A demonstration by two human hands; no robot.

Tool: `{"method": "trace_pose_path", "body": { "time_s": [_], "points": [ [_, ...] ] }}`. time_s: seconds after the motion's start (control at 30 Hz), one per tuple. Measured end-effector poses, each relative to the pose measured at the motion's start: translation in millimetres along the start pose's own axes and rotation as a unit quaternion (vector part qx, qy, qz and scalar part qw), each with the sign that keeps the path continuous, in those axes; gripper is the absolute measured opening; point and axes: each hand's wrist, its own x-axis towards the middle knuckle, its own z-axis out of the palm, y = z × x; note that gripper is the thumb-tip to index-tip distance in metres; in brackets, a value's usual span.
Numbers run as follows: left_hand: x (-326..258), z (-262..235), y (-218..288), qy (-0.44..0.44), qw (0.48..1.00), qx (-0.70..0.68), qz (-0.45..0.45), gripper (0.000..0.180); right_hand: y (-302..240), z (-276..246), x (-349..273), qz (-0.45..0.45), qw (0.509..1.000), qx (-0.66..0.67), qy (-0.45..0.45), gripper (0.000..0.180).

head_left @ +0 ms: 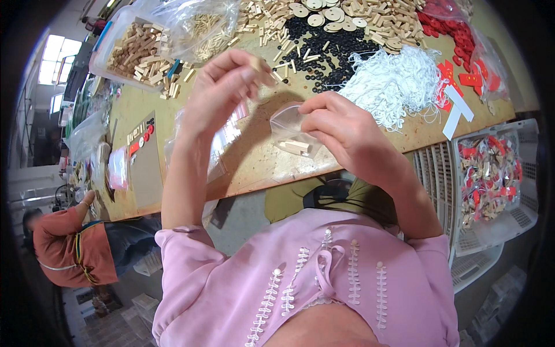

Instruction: The person assembles small craft kits by picking wooden pieces, black beads, and white strings from a table, then placing them into small clear plastic bags. The person also adds a small red flag-shaped item to each bag before sealing it.

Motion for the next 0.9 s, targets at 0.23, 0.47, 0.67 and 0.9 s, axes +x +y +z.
{"method": "trace_pose_path", "body": {
  "time_s": [0.23,0.47,0.67,0.9],
  "points": [
    [-25,42,19,-0.065,0.933,0.353,0.029,0.017,-5,3,3,0.010,1.000,-0.005,-0.023,0.020],
    [33,-27,-48,-0.096,0.799,0.588,0.080,0.023,-8,1,-8,0.032,0.998,-0.038,-0.026,0.016],
    [54,-38,-49,-0.156,0.789,0.593,-0.021,0.015,-6,-4,-18,0.046,0.998,-0.033,-0.015,0.016],
    [57,-33,-63,-0.061,0.878,0.471,-0.057,0.014,0,-5,-22,0.035,0.999,-0.028,-0.005,0.016]
  ]
}}
